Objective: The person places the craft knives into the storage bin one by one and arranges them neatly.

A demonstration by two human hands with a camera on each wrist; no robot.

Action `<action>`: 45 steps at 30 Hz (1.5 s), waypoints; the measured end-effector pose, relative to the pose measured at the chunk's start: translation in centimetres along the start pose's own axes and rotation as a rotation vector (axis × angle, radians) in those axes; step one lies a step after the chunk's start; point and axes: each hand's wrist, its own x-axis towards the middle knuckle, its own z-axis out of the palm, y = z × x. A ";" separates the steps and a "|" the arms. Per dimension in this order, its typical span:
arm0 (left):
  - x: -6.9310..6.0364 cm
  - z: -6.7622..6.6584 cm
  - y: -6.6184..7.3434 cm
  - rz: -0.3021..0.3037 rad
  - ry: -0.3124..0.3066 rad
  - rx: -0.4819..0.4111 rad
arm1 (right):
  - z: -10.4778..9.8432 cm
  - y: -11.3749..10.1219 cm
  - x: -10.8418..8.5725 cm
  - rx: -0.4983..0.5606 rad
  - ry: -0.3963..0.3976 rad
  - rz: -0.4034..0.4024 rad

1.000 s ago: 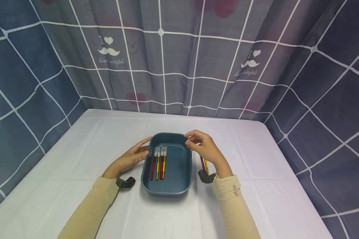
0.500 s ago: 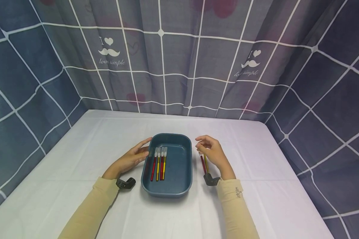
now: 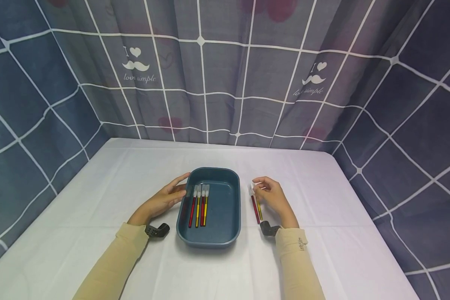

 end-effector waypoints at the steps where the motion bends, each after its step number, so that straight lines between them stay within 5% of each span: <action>1: 0.0 0.0 0.0 0.002 -0.001 0.000 | 0.0 0.2 0.0 0.004 -0.002 0.004; 20: 0.0 0.0 0.0 0.002 -0.007 0.017 | -1.0 2.0 -0.8 -0.035 -0.025 0.146; 29: -0.1 0.0 0.1 -0.006 0.003 0.016 | -0.7 1.7 -0.6 -0.193 -0.017 0.235; 45: -0.1 0.0 0.2 -0.011 0.011 0.022 | 0.0 0.4 -0.5 -0.497 -0.034 0.263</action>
